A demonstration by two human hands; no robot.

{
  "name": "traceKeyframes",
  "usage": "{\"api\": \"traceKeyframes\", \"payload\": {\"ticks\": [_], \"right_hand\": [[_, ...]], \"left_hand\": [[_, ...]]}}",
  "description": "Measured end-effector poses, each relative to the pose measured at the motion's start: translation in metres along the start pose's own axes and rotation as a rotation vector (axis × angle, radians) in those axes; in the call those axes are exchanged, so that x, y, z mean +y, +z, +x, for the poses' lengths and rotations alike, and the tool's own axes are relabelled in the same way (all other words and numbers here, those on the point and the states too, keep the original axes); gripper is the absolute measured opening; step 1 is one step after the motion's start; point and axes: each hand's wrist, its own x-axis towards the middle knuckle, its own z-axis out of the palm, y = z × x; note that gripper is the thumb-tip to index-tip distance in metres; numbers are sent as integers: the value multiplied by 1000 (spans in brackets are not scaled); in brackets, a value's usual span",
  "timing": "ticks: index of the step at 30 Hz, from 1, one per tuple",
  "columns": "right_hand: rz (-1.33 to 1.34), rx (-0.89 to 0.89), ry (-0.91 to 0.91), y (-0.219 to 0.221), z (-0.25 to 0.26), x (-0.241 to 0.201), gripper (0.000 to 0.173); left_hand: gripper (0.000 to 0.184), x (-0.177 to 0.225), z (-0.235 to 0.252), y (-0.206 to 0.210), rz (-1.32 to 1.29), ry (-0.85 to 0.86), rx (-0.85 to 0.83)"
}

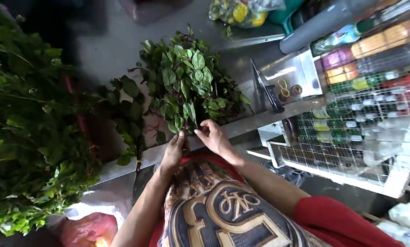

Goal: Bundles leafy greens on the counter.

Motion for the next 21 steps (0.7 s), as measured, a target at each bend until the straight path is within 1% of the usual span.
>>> {"api": "traceKeyframes", "payload": {"ticks": [1,2,3,4,5,6,8,9,10,12,13,14,15,16,17,19,20,21], "right_hand": [[38,-55,78,0,7,2,51],[132,-117,143,-1,13,2,43],[289,-176,188,-5,15,-1,33],[476,-225,205,-15,11,-9,28],[627,-244,195,-30,5,-18,27],[714,-223,148,-47,-4,-26,27],[764,-93,-56,-81,-20,-40,24],[752,-15,-185,-96,-25,-46,24],[731,62,-308,-107,-29,-51,22],[676,159,-493,-113,-29,-62,19],[638,175,-540,-107,-27,-66,19],[594,164,-533,-95,-25,-69,19],[565,123,-474,-78,-22,-69,20],[557,56,-372,-56,-19,-68,21],[539,-25,-244,-33,-17,-64,25],[433,-168,-27,6,-16,-56,37],[352,-217,21,19,-17,-53,41],[284,-254,23,25,-19,-51,42]], "left_hand": [[35,1,-2,-1,21,35,-6],[34,4,-6,-2,96,99,-13],[32,11,-12,-3,214,180,-14],[31,20,-19,-4,339,268,-6],[30,27,-27,-4,440,360,12],[30,32,-34,-4,504,440,39],[30,35,-37,-6,499,497,84],[30,33,-34,-7,453,471,80],[30,27,-29,-10,389,408,61],[31,12,-14,-14,241,216,32],[33,4,-9,-14,164,110,38],[35,-2,-6,-13,94,19,55],[38,-9,-4,-13,38,-39,66],[39,-16,-2,-13,-5,-53,76],[40,-22,-2,-12,-47,-34,82],[46,-27,-3,-9,-145,12,55],[51,-25,-6,-7,-183,23,34],[56,-22,-10,-6,-207,26,2]]}}
